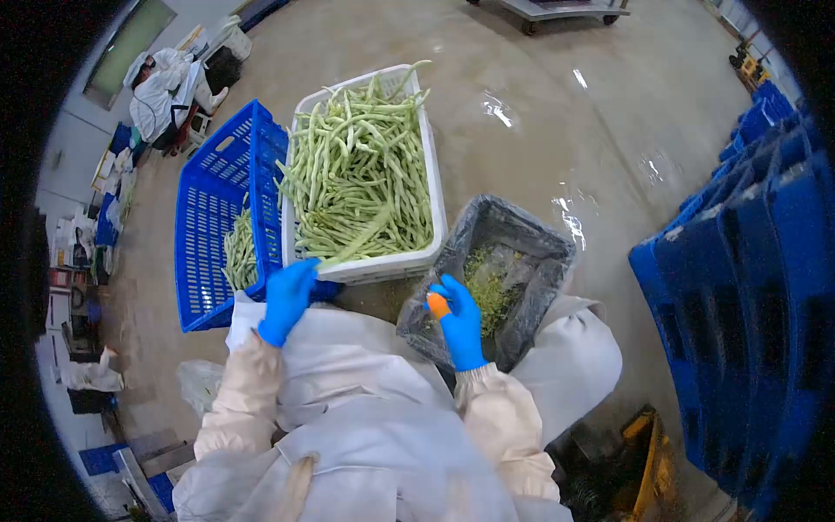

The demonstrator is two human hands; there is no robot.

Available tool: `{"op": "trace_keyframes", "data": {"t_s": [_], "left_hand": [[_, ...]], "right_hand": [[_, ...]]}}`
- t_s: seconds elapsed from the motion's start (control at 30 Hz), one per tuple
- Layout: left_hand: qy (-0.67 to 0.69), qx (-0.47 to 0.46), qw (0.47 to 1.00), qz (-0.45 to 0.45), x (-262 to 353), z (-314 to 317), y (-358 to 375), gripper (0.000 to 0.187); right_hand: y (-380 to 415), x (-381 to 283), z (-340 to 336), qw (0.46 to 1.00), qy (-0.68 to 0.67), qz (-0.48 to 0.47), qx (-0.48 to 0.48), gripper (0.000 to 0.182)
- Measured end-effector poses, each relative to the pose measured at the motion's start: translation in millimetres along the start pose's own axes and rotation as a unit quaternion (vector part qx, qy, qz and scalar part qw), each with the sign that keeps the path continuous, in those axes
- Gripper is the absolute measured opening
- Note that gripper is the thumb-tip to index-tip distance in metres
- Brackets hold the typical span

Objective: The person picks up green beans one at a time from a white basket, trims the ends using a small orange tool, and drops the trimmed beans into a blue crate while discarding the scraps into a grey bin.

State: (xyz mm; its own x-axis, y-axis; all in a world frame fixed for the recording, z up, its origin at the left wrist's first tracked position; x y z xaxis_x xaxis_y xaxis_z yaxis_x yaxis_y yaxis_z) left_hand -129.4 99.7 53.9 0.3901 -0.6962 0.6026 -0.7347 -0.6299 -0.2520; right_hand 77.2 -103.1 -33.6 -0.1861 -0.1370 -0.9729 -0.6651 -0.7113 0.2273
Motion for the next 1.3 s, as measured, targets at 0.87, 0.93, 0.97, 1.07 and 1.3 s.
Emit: {"op": "trace_keyframes", "data": {"t_s": [0.87,0.93,0.97,1.07,1.3], "left_hand": [[0.129,-0.019,0.991,0.029,78,83,37,0.020],[0.081,-0.015,0.995,0.062,78,83,37,0.019],[0.080,-0.015,0.995,0.062,79,83,38,0.019],[0.059,-0.018,0.996,0.070,81,81,38,0.018],[0.024,-0.025,0.997,0.073,80,83,40,0.019]], "right_hand": [[25,-34,-25,0.986,0.037,-0.089,-0.134,0.023],[23,-32,-27,0.985,0.029,-0.069,-0.158,0.023],[24,-31,-27,0.985,0.029,-0.069,-0.158,0.023],[27,-36,-26,0.987,-0.004,-0.049,-0.155,0.022],[26,-27,-24,0.986,0.023,-0.041,-0.158,0.018]]}}
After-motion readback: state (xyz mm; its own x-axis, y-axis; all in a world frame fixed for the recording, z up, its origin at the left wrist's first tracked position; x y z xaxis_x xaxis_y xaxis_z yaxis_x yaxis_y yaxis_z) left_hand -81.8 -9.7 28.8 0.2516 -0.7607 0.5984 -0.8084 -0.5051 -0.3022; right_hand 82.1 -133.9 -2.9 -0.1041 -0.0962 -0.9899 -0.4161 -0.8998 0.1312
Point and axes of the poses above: each hand's wrist, its own y-axis away from the middle knuckle, its own z-axis out of the palm, x = y × z, the point moved 1 cm from there along -y, towards the middle knuckle, and after that the axes turned 14 degrees about y, right-handed, at the moved point
